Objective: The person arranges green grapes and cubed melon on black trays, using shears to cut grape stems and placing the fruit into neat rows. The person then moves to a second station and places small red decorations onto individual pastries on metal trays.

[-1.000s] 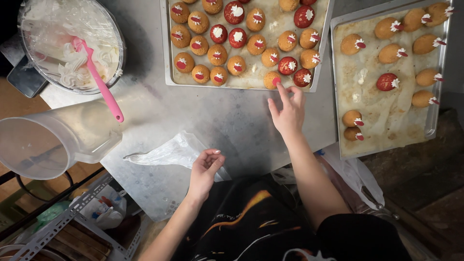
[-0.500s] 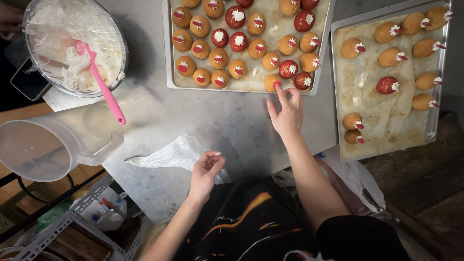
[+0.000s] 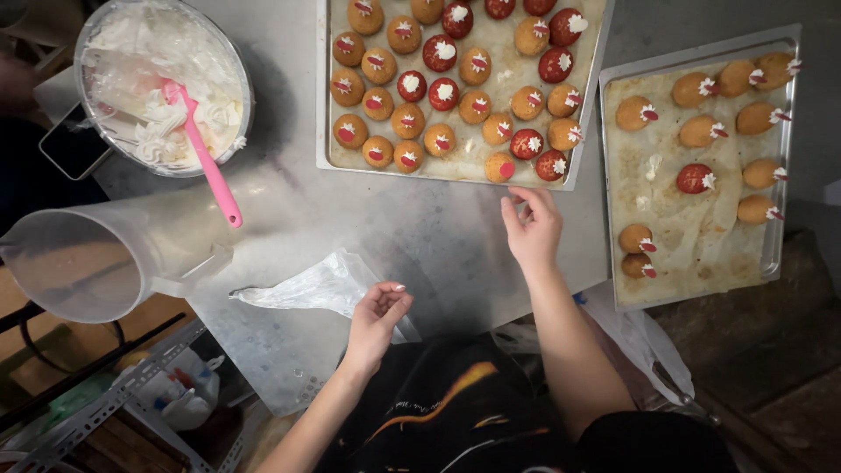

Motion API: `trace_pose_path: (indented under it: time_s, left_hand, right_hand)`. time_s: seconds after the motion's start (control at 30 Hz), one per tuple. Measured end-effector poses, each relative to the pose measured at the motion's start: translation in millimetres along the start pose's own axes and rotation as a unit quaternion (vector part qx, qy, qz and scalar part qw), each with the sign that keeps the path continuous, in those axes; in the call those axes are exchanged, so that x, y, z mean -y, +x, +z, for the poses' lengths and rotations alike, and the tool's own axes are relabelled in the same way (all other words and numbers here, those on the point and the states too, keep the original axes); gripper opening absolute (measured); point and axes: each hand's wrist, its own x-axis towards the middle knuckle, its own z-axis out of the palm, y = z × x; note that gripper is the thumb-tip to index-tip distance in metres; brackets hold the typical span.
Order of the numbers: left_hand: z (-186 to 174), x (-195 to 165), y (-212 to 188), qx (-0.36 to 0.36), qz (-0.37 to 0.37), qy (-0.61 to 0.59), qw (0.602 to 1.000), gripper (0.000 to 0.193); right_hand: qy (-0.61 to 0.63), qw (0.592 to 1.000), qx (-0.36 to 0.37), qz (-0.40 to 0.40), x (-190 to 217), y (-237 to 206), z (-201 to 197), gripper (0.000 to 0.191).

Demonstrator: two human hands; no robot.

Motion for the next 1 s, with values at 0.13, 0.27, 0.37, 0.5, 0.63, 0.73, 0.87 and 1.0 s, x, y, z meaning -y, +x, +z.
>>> trace_pose_path:
  time_s: [0.13,0.27,0.37,0.5,0.63,0.73,0.87,1.0]
  left_hand:
    - [-3.7,3.8,-1.0,-0.011,0.002,-0.002,1.000,0.025]
    - [-7.7,9.8,-2.1,-0.021,0.014,-0.018,1.000,0.034]
    - [-9.2,14.6,-2.2,-0.028,0.018,-0.025,0.999,0.038]
    - [-12.0,18.1,-2.8,-0.034,0.012,-0.034,0.999,0.037]
    - [-10.6,18.9,-1.3,-0.035,0.017,-0.041,0.998,0.035]
    - [-7.5,17.5,0.0,-0.034,0.019,-0.042,0.998,0.033]
    - [-4.4,13.3,-0.4,-0.019,0.028,-0.050,0.998,0.031]
    - [-3.2,9.3,-2.5,-0.027,0.012,-0.037,0.999,0.029]
  right_hand:
    - [-0.054,0.998,-0.013,0.007,5.5,24.6,-3.1,0.013]
    - [-0.206,0.965,-0.042,-0.157,8.6,61.8,1.7,0.015]
    - [-0.248,0.945,-0.028,-0.210,9.3,84.2,4.2,0.018]
    - [-0.292,0.928,-0.017,-0.232,11.6,96.5,11.4,0.017]
    - [-0.308,0.926,-0.004,-0.219,14.1,102.6,15.6,0.014]
    - [-0.314,0.924,0.002,-0.218,15.5,105.0,16.8,0.012]
    - [-0.326,0.920,0.010,-0.219,17.5,107.8,17.7,0.011]
    - [-0.338,0.913,0.015,-0.229,18.5,110.2,18.6,0.009]
